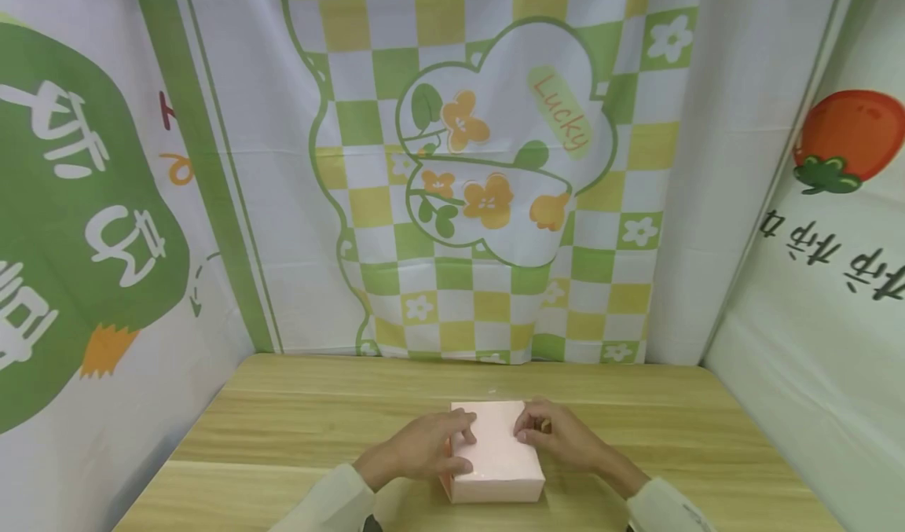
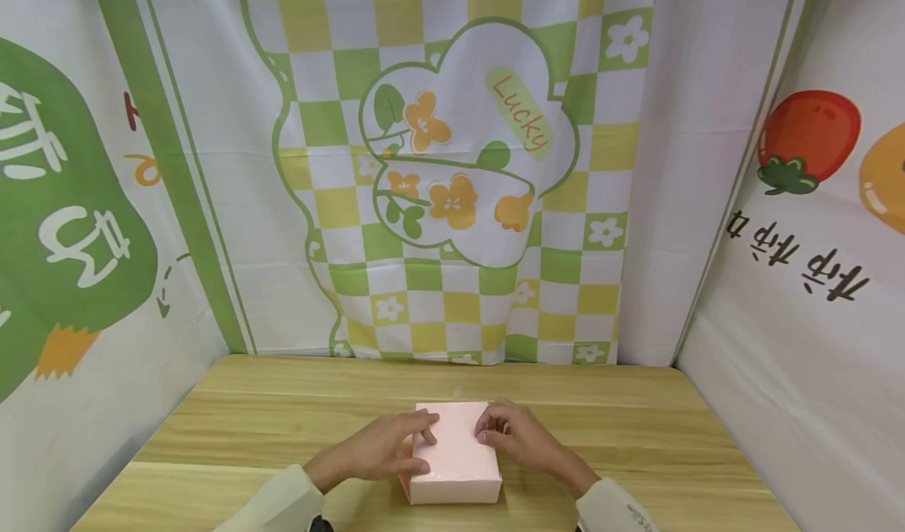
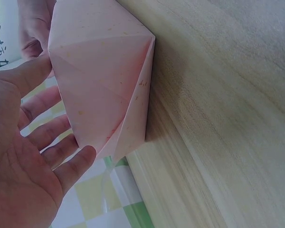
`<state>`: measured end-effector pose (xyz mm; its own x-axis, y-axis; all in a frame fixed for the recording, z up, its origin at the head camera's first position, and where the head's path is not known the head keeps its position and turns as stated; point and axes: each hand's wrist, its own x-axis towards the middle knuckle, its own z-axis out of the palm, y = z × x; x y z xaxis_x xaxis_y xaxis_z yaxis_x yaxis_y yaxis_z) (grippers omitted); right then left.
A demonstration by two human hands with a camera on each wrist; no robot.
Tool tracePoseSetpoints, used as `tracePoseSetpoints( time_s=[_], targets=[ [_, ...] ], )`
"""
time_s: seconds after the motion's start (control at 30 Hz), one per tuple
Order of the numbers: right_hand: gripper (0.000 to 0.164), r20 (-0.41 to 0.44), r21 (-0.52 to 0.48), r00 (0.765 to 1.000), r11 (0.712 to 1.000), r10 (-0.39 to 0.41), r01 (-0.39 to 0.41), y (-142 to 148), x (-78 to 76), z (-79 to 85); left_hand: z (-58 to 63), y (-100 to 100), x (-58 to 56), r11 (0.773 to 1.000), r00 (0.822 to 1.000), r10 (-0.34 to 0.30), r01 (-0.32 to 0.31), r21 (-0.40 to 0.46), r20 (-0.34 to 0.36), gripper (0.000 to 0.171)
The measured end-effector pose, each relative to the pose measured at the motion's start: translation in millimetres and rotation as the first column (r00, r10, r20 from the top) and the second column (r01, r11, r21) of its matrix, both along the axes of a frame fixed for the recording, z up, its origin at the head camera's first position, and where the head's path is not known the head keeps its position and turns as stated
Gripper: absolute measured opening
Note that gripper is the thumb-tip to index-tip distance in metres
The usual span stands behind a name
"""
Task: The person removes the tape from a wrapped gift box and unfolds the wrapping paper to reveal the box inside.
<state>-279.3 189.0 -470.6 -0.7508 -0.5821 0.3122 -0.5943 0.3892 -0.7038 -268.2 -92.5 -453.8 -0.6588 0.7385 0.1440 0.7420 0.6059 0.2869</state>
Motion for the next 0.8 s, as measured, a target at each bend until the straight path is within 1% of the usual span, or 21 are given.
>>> tracePoseSetpoints(
  time_s=[0.27,0.4,0.6,0.73,0.8],
  targets=[
    [0.01,0.0,0.03,0.997,0.997,0.078,-0.078,1,-1.4,1.6,0.9,0,0.0,1.0,1.0,0.003,-0.003,0.001,0.009,0.062],
    [0.011,0.021,0.042,0.993,0.992,0.115,-0.116,3,-2.1,3.9,1.6,0,0.8,1.0,1.0,0.002,-0.002,0.002,0.013,0.062],
    [0.012,0.129,0.052,0.983,0.989,0.129,-0.137,8,-5.4,3.3,0.8,-1,0.2,1.0,1.0,-0.017,0.017,0.004,0.0,0.062],
    [0.013,0.198,0.033,0.973,0.991,0.119,-0.128,11,-6.8,2.4,-0.5,-2,-0.9,1.0,1.0,-0.022,0.022,0.003,0.001,0.062],
    [0.013,0.213,0.023,0.971,0.993,0.107,-0.114,12,-7.7,1.6,-0.7,-2,-1.4,1.0,1.0,-0.025,0.025,0.006,0.002,0.062]
  ],
)
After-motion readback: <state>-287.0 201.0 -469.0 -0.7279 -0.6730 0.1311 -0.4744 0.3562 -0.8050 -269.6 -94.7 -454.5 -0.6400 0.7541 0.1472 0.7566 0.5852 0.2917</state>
